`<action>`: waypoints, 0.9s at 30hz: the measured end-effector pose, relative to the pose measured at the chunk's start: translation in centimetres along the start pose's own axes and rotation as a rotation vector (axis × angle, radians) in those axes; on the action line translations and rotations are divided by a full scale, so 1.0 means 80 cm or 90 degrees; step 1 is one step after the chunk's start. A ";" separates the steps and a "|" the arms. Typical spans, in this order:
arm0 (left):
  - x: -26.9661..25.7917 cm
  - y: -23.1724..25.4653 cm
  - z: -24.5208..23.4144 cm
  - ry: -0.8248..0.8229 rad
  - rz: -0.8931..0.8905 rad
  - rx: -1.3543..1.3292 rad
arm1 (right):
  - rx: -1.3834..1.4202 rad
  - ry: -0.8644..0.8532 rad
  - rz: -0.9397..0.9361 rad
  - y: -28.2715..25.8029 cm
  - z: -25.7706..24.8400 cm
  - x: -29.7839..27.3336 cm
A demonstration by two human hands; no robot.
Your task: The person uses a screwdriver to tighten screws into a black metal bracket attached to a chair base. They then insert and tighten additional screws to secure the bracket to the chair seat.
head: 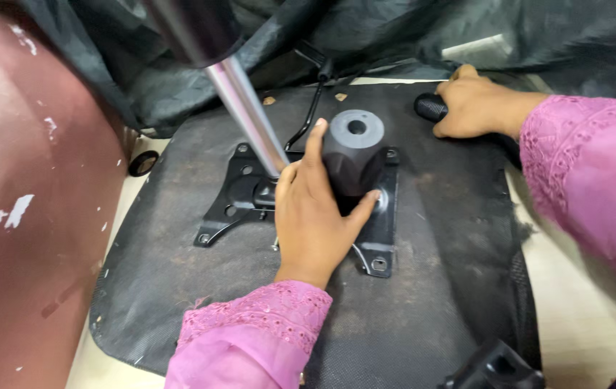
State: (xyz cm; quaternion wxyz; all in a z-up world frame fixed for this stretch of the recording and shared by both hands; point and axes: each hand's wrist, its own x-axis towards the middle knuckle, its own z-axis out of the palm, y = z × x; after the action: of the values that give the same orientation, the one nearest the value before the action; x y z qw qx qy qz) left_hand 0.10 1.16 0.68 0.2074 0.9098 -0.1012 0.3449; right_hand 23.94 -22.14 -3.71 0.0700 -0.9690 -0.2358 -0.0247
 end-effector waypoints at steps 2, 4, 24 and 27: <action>-0.002 -0.002 0.003 -0.011 -0.012 0.008 | -0.020 -0.035 0.007 0.011 0.013 0.023; -0.003 -0.005 0.004 0.003 0.003 0.010 | 0.025 -0.045 0.005 0.015 0.017 0.040; 0.007 -0.037 0.004 -0.005 -0.023 0.080 | 0.315 -0.121 0.157 0.022 0.005 0.059; 0.010 -0.042 0.004 -0.004 -0.015 0.077 | 0.305 -0.099 0.172 0.018 0.004 0.054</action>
State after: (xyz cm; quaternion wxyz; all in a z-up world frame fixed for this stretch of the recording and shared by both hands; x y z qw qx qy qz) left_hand 1.97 3.96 0.01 0.1556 0.9231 -0.0699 0.3447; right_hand 28.41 -21.40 -3.83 0.2815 -0.9464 -0.1086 0.1157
